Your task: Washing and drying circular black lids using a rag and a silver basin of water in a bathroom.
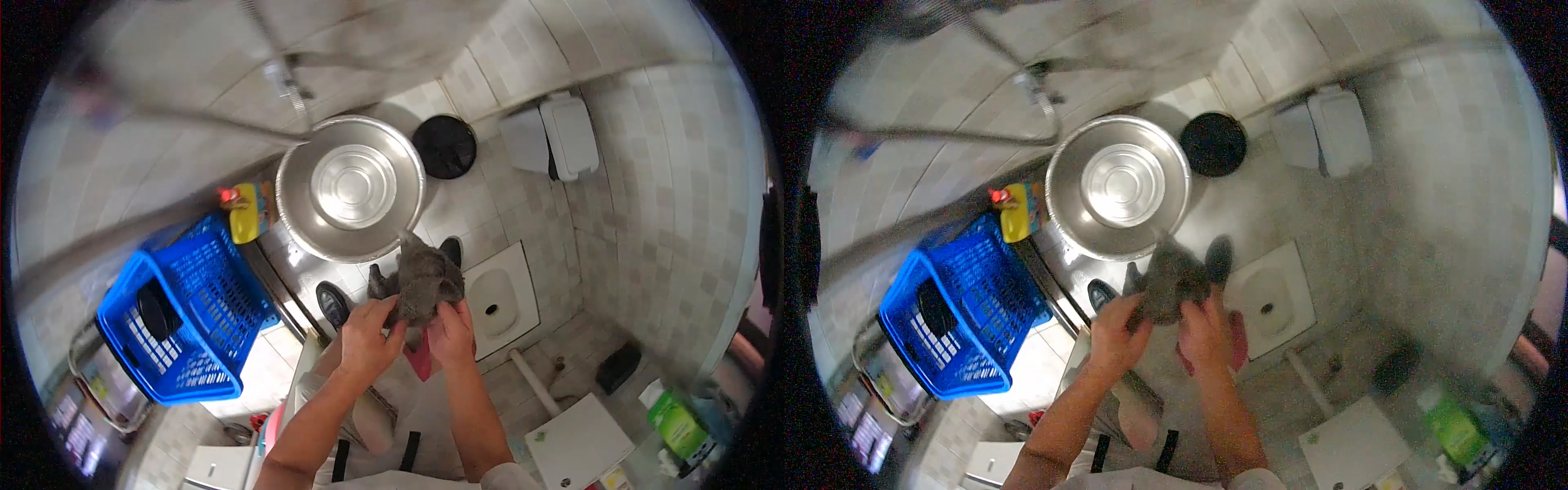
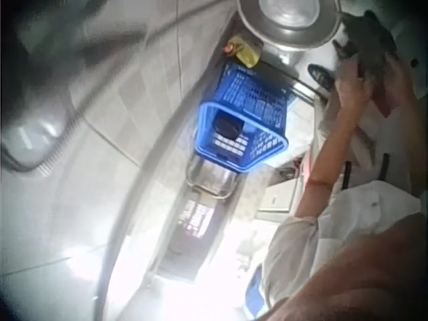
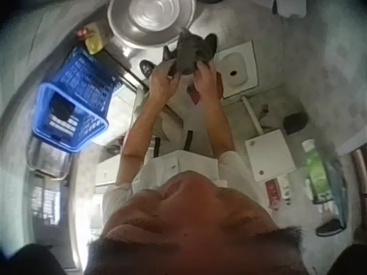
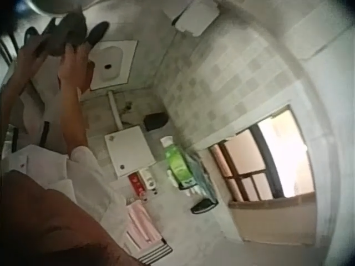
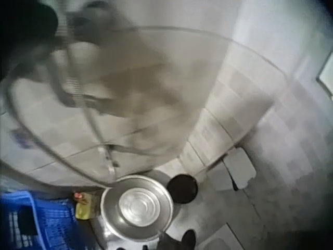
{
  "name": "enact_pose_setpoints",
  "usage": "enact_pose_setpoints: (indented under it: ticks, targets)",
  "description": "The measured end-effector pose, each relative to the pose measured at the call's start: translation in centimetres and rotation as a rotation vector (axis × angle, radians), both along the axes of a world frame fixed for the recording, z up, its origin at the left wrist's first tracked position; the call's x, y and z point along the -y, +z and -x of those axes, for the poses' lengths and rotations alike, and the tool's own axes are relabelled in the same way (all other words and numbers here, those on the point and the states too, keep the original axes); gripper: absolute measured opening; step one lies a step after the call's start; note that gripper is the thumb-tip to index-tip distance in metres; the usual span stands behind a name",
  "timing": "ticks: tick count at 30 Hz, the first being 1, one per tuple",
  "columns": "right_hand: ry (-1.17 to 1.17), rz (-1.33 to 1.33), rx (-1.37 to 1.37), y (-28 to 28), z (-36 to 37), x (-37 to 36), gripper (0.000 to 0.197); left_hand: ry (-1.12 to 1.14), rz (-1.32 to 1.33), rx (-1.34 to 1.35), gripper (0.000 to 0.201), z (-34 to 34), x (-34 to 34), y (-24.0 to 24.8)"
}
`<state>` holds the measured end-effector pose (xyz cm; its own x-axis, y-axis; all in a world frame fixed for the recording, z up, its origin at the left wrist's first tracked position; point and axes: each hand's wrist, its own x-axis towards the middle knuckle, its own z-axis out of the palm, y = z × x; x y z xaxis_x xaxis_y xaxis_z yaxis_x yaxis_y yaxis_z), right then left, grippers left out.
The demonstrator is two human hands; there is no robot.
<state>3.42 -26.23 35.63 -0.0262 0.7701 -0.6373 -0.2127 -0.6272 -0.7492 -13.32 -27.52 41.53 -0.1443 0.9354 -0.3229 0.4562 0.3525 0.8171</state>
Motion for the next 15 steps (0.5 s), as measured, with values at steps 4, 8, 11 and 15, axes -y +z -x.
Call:
enact_pose_setpoints:
  ticks: [4,8,11,15]
  targets:
    - [-0.198,-0.045,-0.418,-2.0,-3.5,-1.5,0.040,-0.118,-0.032,-0.087,0.044,-4.8,-2.8,0.1]
    - [-0.521,0.207,-0.186,-3.9,-6.5,-1.8,0.034,-0.441,0.127,0.207,0.042,-11.5,-6.7,1.5]
    - [-0.543,0.233,-0.160,-6.4,-9.1,-2.3,0.034,-0.432,0.150,0.307,0.040,-13.5,-8.9,0.1]
    - [-0.548,0.286,-0.166,-8.4,-10.4,-0.6,0.034,0.161,0.000,0.087,0.024,-12.4,-14.5,-8.9]
